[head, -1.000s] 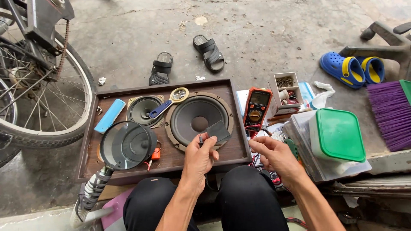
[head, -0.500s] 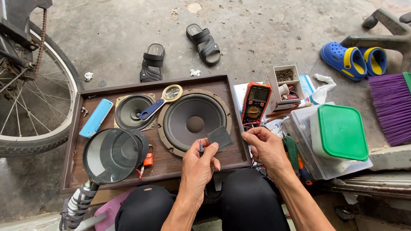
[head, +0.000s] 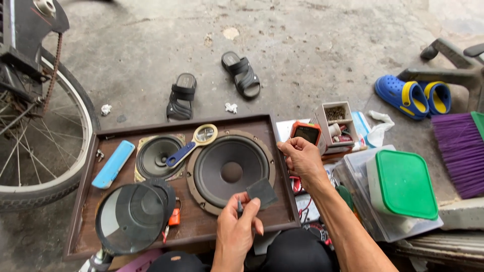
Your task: The person sits on the ground and uses a multimeter to test a small electronic component. They hold the component in one hand and touch the multimeter probes to its terminals with the other hand, checking the readings on the device's display.
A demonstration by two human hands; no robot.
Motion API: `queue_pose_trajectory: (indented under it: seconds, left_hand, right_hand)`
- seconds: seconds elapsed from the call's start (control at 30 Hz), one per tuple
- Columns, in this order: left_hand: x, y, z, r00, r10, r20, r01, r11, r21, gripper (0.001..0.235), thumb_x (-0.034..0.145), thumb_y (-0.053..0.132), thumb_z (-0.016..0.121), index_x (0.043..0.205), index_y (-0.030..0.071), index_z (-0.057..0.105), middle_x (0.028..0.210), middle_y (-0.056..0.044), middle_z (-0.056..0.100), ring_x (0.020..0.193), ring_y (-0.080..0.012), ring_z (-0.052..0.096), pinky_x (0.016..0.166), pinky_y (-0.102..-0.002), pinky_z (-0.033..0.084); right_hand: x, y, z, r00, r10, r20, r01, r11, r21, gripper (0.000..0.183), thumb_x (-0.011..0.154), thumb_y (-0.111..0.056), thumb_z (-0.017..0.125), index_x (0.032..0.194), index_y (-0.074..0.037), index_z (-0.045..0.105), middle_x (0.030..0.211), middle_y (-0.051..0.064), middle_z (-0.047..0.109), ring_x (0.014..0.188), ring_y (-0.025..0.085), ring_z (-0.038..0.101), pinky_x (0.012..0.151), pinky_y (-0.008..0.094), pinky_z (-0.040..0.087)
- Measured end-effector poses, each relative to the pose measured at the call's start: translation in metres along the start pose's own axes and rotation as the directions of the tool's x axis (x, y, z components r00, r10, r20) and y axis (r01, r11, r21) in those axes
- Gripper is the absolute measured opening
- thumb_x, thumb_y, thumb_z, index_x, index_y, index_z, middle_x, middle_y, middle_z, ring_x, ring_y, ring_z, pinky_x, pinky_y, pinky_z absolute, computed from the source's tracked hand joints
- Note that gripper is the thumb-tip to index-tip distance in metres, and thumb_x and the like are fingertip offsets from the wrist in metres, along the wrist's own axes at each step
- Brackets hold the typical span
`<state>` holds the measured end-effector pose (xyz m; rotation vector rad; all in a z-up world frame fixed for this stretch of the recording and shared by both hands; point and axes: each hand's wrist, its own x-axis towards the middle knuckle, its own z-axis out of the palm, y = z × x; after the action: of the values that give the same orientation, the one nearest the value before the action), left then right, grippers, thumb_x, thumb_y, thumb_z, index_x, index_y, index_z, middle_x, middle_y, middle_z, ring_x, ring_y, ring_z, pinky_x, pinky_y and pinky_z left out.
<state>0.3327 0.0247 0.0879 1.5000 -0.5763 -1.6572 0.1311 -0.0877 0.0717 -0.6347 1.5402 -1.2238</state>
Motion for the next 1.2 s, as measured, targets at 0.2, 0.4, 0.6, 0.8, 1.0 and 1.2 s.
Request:
queue_pose_trajectory:
  seconds: [0.2, 0.4, 0.6, 0.8, 1.0, 1.2]
  left_hand:
    - [-0.003, 0.011, -0.004, 0.998, -0.068, 0.019, 0.065, 0.989, 0.136, 0.027, 0.095, 0.029, 0.079, 0.111, 0.008, 0.078, 0.057, -0.007, 0.061, 0.048, -0.0173, 0.062, 0.066, -0.029, 0.045]
    - [-0.001, 0.008, -0.002, 0.997, -0.068, 0.026, 0.065, 0.994, 0.084, 0.023, 0.097, 0.026, 0.080, 0.109, 0.006, 0.077, 0.068, -0.005, 0.059, 0.047, -0.0184, 0.061, 0.059, -0.030, 0.042]
    - [-0.021, 0.031, 0.003, 0.999, -0.036, 0.003, 0.035, 0.994, 0.106, 0.027, 0.095, 0.027, 0.078, 0.113, 0.008, 0.075, 0.060, -0.009, 0.060, 0.052, -0.0139, 0.057, 0.069, -0.029, 0.044]
    - [-0.029, 0.035, 0.009, 0.999, -0.038, 0.003, 0.037, 0.994, 0.098, 0.020, 0.098, 0.024, 0.075, 0.110, 0.009, 0.073, 0.065, -0.004, 0.058, 0.054, -0.0137, 0.057, 0.071, -0.030, 0.046]
    - [-0.037, 0.038, 0.012, 0.999, -0.031, 0.025, 0.025, 0.977, 0.209, 0.024, 0.098, 0.030, 0.072, 0.115, 0.013, 0.072, 0.065, -0.004, 0.060, 0.060, -0.0128, 0.057, 0.087, -0.030, 0.045]
    - [-0.043, 0.045, 0.021, 0.998, -0.039, 0.052, 0.016, 0.920, 0.392, 0.025, 0.096, 0.035, 0.069, 0.113, 0.016, 0.068, 0.061, -0.005, 0.063, 0.072, -0.0125, 0.052, 0.091, -0.030, 0.043]
  right_hand:
    - [0.048, -0.030, 0.025, 0.999, 0.009, -0.037, -0.013, 0.992, -0.123, 0.029, 0.099, -0.018, 0.079, 0.084, -0.013, 0.055, 0.089, 0.008, 0.067, 0.049, 0.007, 0.035, 0.041, 0.024, 0.019]
    - [0.082, -0.042, 0.033, 0.998, 0.047, -0.036, -0.052, 0.988, -0.147, 0.036, 0.099, -0.026, 0.085, 0.084, -0.015, 0.054, 0.089, 0.007, 0.065, 0.051, 0.008, 0.044, 0.038, 0.024, 0.026]
    - [0.017, -0.033, 0.009, 0.998, 0.056, 0.021, -0.049, 0.968, -0.247, 0.045, 0.103, -0.035, 0.083, 0.082, -0.014, 0.049, 0.072, 0.004, 0.052, 0.050, 0.010, 0.034, 0.044, 0.028, 0.021]
    - [-0.074, 0.004, -0.031, 0.996, 0.028, 0.087, -0.008, 0.977, -0.214, 0.037, 0.106, -0.027, 0.080, 0.084, -0.014, 0.053, 0.053, 0.002, 0.045, 0.043, 0.012, 0.034, 0.043, 0.031, 0.024]
    - [-0.118, 0.026, -0.054, 0.994, 0.082, 0.069, -0.067, 0.980, -0.190, 0.032, 0.102, -0.025, 0.084, 0.085, -0.012, 0.061, 0.063, 0.000, 0.046, 0.047, 0.011, 0.036, 0.043, 0.029, 0.026]
    - [-0.149, 0.025, -0.068, 0.982, 0.158, 0.105, -0.136, 0.973, -0.189, 0.026, 0.103, -0.021, 0.083, 0.089, -0.010, 0.065, 0.077, 0.003, 0.061, 0.056, 0.012, 0.039, 0.053, 0.028, 0.029]
